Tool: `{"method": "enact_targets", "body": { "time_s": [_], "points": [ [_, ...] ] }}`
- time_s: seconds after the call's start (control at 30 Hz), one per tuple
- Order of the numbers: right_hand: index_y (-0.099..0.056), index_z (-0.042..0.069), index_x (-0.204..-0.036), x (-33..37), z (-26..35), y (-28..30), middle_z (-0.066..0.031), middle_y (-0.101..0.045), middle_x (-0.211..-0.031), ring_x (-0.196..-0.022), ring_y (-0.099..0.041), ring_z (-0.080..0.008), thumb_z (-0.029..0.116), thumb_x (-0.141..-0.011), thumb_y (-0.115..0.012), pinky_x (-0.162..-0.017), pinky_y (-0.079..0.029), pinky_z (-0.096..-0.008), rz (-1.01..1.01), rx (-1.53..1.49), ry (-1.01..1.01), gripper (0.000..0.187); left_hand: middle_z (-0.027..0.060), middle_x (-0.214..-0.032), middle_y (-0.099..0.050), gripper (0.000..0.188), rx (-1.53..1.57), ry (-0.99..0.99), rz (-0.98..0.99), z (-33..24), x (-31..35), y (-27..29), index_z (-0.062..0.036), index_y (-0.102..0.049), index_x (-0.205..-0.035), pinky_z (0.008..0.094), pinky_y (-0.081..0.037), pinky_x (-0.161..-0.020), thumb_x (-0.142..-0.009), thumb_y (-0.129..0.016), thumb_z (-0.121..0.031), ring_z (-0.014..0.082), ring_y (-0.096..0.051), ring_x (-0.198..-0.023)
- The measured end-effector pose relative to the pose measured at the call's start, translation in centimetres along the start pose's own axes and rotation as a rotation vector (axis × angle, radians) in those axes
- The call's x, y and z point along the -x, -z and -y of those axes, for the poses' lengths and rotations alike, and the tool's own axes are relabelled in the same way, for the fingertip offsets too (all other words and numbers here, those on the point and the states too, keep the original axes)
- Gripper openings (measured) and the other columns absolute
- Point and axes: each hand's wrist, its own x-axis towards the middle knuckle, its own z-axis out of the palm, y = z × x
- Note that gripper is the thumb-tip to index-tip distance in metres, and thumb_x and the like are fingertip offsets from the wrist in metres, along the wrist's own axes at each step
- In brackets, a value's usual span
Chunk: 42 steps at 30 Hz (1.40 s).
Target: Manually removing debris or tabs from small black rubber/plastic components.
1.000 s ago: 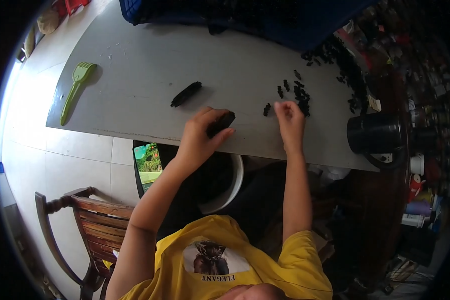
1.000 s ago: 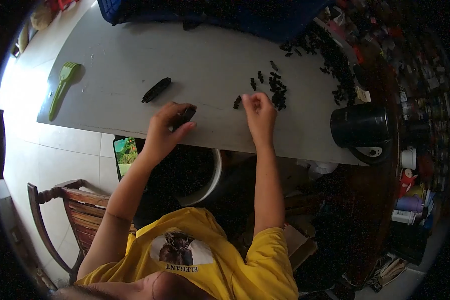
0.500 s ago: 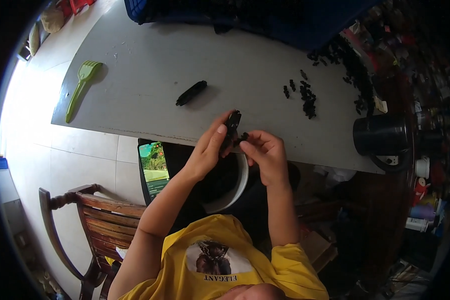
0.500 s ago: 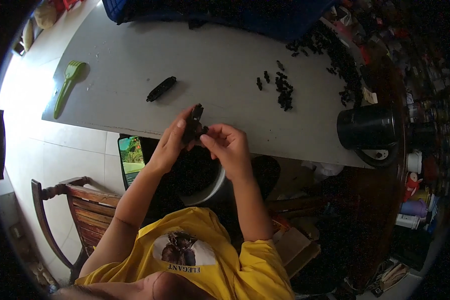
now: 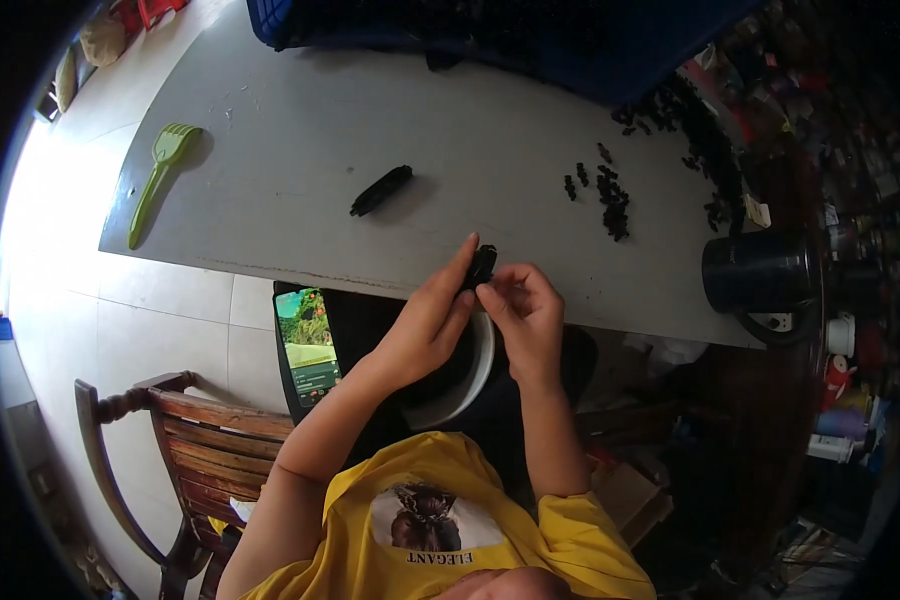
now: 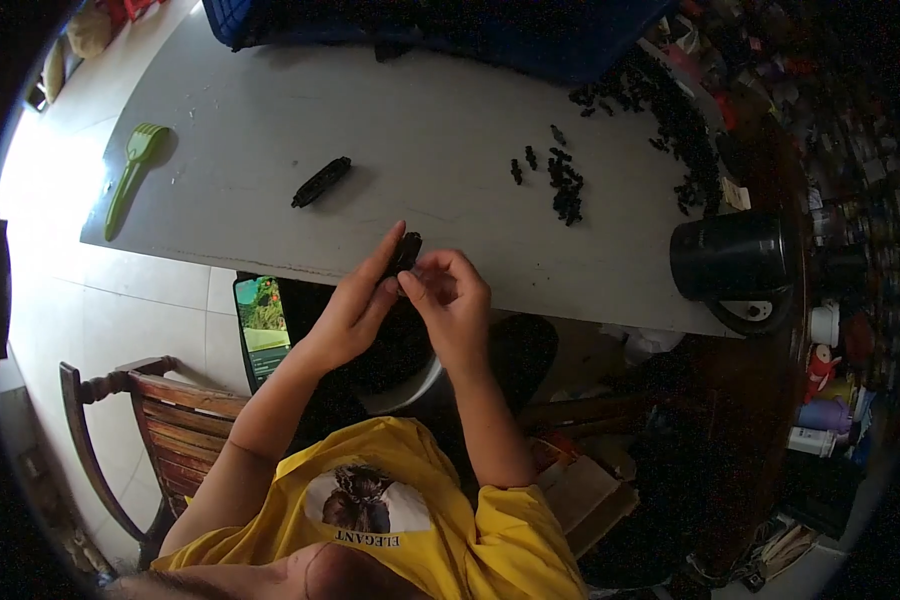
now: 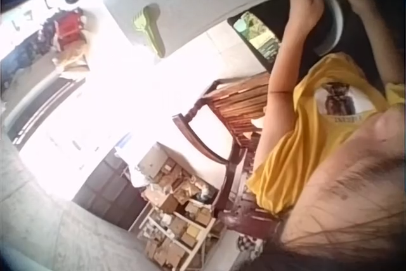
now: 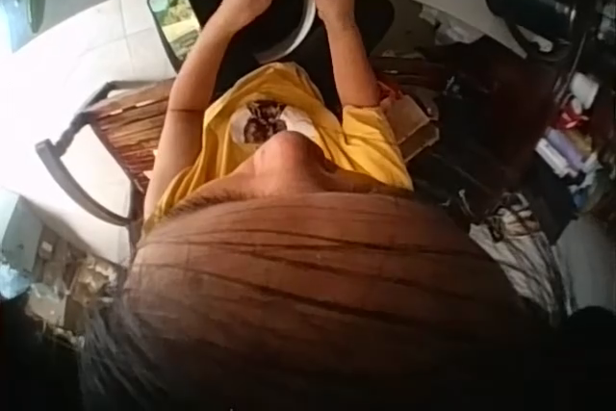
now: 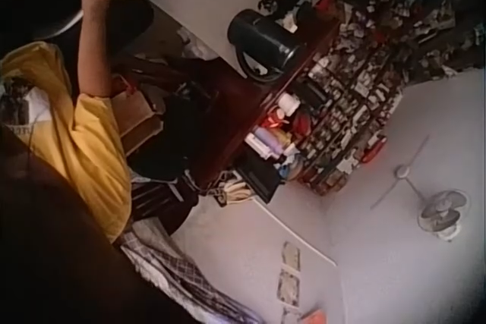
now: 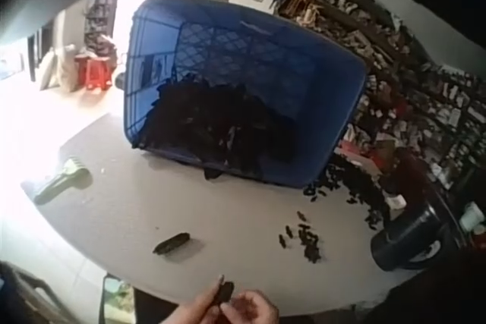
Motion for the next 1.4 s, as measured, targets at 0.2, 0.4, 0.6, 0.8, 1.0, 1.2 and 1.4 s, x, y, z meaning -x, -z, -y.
{"method": "enact_targets", "body": {
  "time_s": [0.2, 0.4, 0.6, 0.8, 1.0, 1.2, 1.4],
  "points": [
    [-0.054, 0.001, -0.087, 0.2, 0.6, 0.5, 0.0052, -0.049, -0.066, -0.059, -0.046, -0.0008, 0.008, -0.084, -0.061, -0.052, -0.035, -0.0142, 0.050, 0.003, -0.095, 0.010, 0.0251, -0.117, -0.048, 0.059, 0.026, -0.022, 0.024, -0.2, 0.0, 0.1, 0.0013, -0.018, -0.139, 0.0352, -0.035, -0.094, -0.086, -0.045, -0.002, 0.0344, -0.048, -0.110],
    [-0.055, 0.003, -0.088, 0.3, 1.1, 0.5, 0.0059, -0.048, -0.063, -0.047, -0.033, 0.0003, 0.012, -0.083, -0.063, -0.042, -0.023, -0.0164, 0.130, -0.123, -0.220, 0.013, 0.0224, -0.133, -0.037, 0.060, 0.087, -0.021, 0.034, -0.2, 0.3, 0.3, 0.0005, -0.018, -0.139, 0.0333, -0.029, -0.101, -0.087, -0.047, -0.005, 0.0312, -0.040, -0.122],
    [-0.055, 0.004, -0.090, 0.0, 1.5, -0.5, 0.0066, -0.049, -0.064, -0.051, -0.037, -0.0002, 0.015, -0.080, -0.067, -0.046, -0.026, -0.0155, -0.036, -0.161, -0.124, 0.020, 0.0181, -0.140, -0.031, 0.058, 0.148, -0.025, 0.121, 0.0, 0.5, 0.2, 0.0003, -0.018, -0.140, 0.0321, -0.025, -0.103, -0.088, -0.046, -0.004, 0.0254, -0.033, -0.128],
    [-0.056, 0.002, -0.091, 0.0, 1.2, 1.3, 0.0003, -0.055, -0.082, -0.076, -0.052, -0.0056, 0.015, -0.079, -0.069, -0.068, -0.042, -0.0185, 0.200, -0.240, -0.264, 0.022, 0.0225, -0.123, -0.049, 0.058, 0.254, 0.049, 0.159, -0.4, 0.6, 0.4, -0.0038, -0.026, -0.138, 0.0356, -0.034, -0.097, -0.085, -0.049, -0.001, 0.0327, -0.047, -0.116],
    [-0.051, 0.005, -0.098, -3.0, 0.4, 3.1, -0.0064, -0.055, -0.088, -0.085, -0.053, -0.0151, 0.005, -0.078, -0.055, -0.081, -0.041, -0.0264, 0.030, -0.326, -0.040, 0.021, 0.0182, -0.104, -0.053, 0.056, -0.570, -0.170, -0.062, -1.0, -0.9, 2.5, -0.0058, -0.041, -0.130, 0.0395, -0.041, -0.083, -0.078, -0.059, -0.010, 0.0334, -0.051, -0.095],
    [-0.053, 0.005, -0.098, -12.2, 1.2, 8.5, -0.0060, -0.056, -0.091, -0.086, -0.054, -0.0190, 0.017, -0.077, -0.065, -0.077, -0.042, -0.0315, -0.204, 1.072, 0.305, 0.027, 0.0123, -0.099, -0.052, 0.047, -1.154, -0.056, -0.483, 1.5, -4.5, 6.5, -0.0058, -0.048, -0.122, 0.0382, -0.040, -0.079, -0.076, -0.058, -0.007, 0.0284, -0.049, -0.090],
    [-0.054, 0.004, -0.095, -11.4, 1.2, 7.9, -0.0064, -0.059, -0.079, -0.067, -0.055, -0.0145, 0.010, -0.075, -0.068, -0.062, -0.043, -0.0273, -0.011, 0.649, -0.084, 0.025, 0.0078, -0.090, -0.054, 0.037, -0.057, 0.135, -0.322, 1.7, -4.0, 5.4, -0.0030, -0.045, -0.122, 0.0287, -0.041, -0.068, -0.087, -0.049, -0.013, 0.0190, -0.051, -0.072]
  ]
}}
